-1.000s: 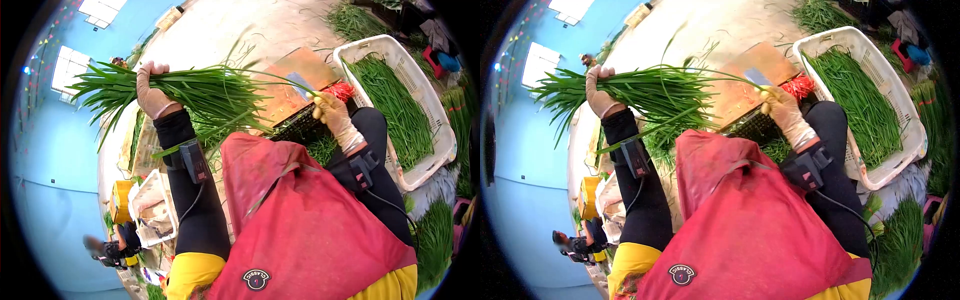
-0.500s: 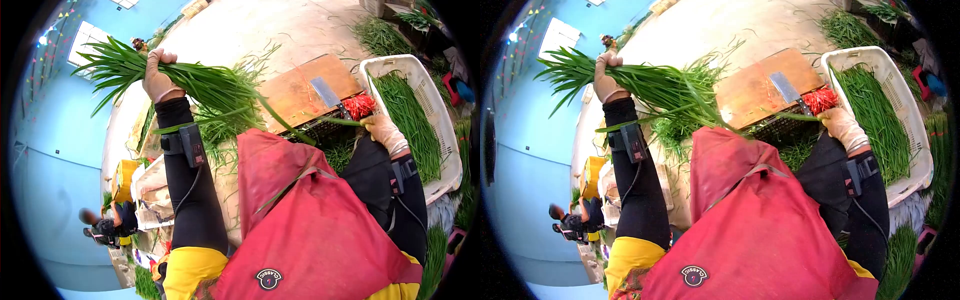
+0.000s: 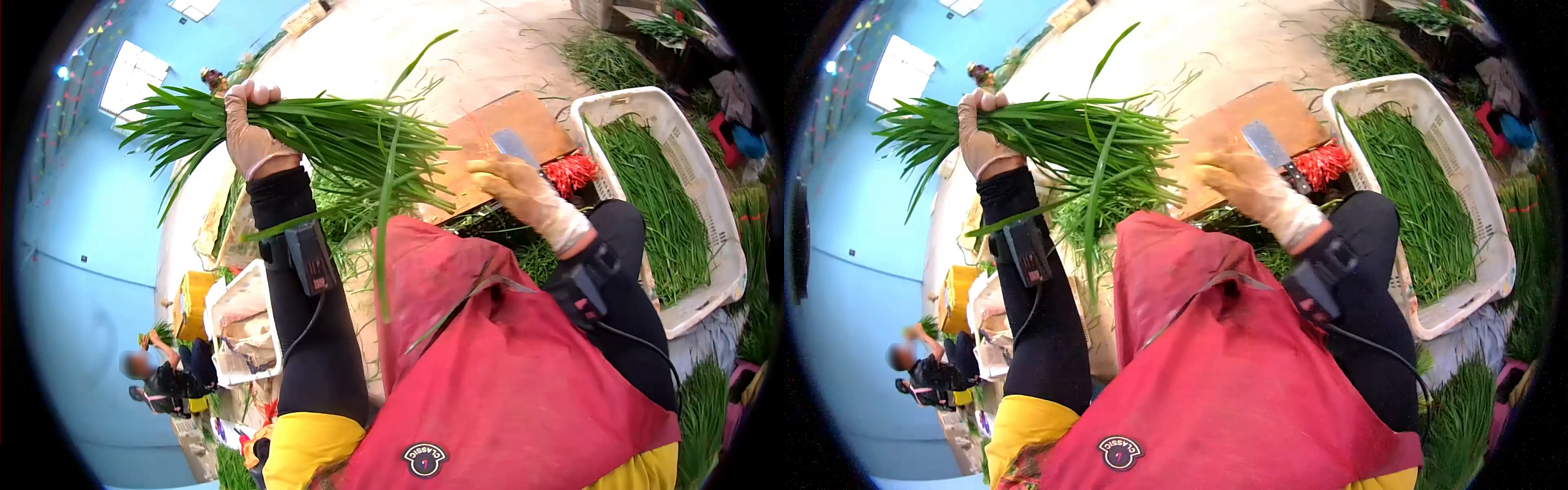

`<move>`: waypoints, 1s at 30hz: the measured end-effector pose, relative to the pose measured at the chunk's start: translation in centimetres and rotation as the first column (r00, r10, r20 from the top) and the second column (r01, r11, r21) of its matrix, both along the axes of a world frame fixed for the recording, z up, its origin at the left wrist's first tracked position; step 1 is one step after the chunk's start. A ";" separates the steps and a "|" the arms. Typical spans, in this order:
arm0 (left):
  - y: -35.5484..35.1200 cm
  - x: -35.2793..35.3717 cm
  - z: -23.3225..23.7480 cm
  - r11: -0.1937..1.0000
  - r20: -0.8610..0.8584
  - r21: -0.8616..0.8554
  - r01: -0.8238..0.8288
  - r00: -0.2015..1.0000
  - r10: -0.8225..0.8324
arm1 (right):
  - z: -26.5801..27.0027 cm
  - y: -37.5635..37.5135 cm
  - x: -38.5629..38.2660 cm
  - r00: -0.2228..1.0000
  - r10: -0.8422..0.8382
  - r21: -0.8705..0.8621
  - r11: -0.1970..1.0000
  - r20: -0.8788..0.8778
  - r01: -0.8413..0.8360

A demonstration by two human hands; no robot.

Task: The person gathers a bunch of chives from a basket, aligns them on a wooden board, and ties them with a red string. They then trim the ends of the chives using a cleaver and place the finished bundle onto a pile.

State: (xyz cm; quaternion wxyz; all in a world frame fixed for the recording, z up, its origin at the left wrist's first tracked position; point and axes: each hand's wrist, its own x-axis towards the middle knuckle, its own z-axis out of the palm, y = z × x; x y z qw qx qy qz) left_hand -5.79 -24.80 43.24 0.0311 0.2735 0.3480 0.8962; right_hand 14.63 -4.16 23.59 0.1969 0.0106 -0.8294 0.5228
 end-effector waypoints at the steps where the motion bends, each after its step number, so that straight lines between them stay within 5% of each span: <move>1: 0.6 0.7 -0.2 1.000 -0.007 -0.007 0.024 1.000 -0.024 | 1.1 -1.0 -0.7 1.000 -0.020 -0.029 0.999 -0.005 0.020; 4: 2.7 2.6 -1.1 0.999 0.002 -0.002 0.053 0.999 -0.053 | 0.5 -2.4 -2.2 0.989 -0.104 0.037 0.993 -0.108 0.109; 7: 4.7 2.0 -2.4 0.996 0.041 0.066 -0.058 0.998 0.056 | -2.1 -1.6 -2.9 0.977 -0.202 -0.128 0.973 -0.073 0.191; 9: 5.0 1.4 -2.5 0.997 0.055 0.068 -0.048 0.997 0.044 | -3.4 0.6 -1.4 0.883 -0.460 0.409 0.827 0.095 0.386; 10: 5.0 1.3 -2.4 0.997 0.062 0.067 -0.037 0.998 0.033 | -3.4 1.5 -0.2 0.838 -0.429 0.436 0.860 0.339 0.264; 13: 5.5 0.9 -2.0 0.995 0.062 0.083 -0.062 0.996 0.057 | -7.4 3.5 2.9 0.651 -0.309 0.476 0.875 0.693 -0.091; 16: 6.1 0.4 -2.2 0.992 0.074 0.106 -0.074 0.995 0.066 | -8.9 4.3 5.2 0.848 0.005 0.079 0.995 0.529 -0.055; 17: 6.4 0.4 -2.3 0.990 0.080 0.121 -0.068 0.995 0.058 | -9.5 4.0 5.5 0.839 0.166 -0.216 0.975 0.518 -0.059; 18: 6.8 0.4 -2.5 0.989 0.084 0.136 -0.056 0.995 0.045 | -9.2 3.1 5.3 0.834 0.310 -0.491 0.869 0.457 -0.054; 20: 7.7 0.5 -2.8 0.989 0.127 0.110 -0.098 0.988 0.084 | -9.2 1.0 4.3 0.889 0.425 -0.763 0.628 0.170 -0.154; 25: 9.6 1.9 -4.1 0.994 0.140 0.081 -0.077 0.988 0.066 | -3.7 -1.8 0.9 0.994 0.001 -0.861 0.501 -0.106 -0.092; 28: 10.6 3.0 -4.1 0.989 0.177 0.057 -0.135 0.976 0.123 | -5.2 -1.4 -0.1 1.000 -0.008 -0.944 0.330 0.023 0.024; 29: 10.6 2.6 -4.2 0.993 0.162 0.068 -0.092 0.984 0.080 | -6.2 -1.3 -0.5 0.994 -0.092 -0.855 0.518 -0.063 -0.006; 30: 10.4 2.2 -4.3 0.996 0.147 0.078 -0.049 0.988 0.038 | -8.1 -0.6 -0.4 0.994 -0.090 -0.857 0.516 -0.060 -0.005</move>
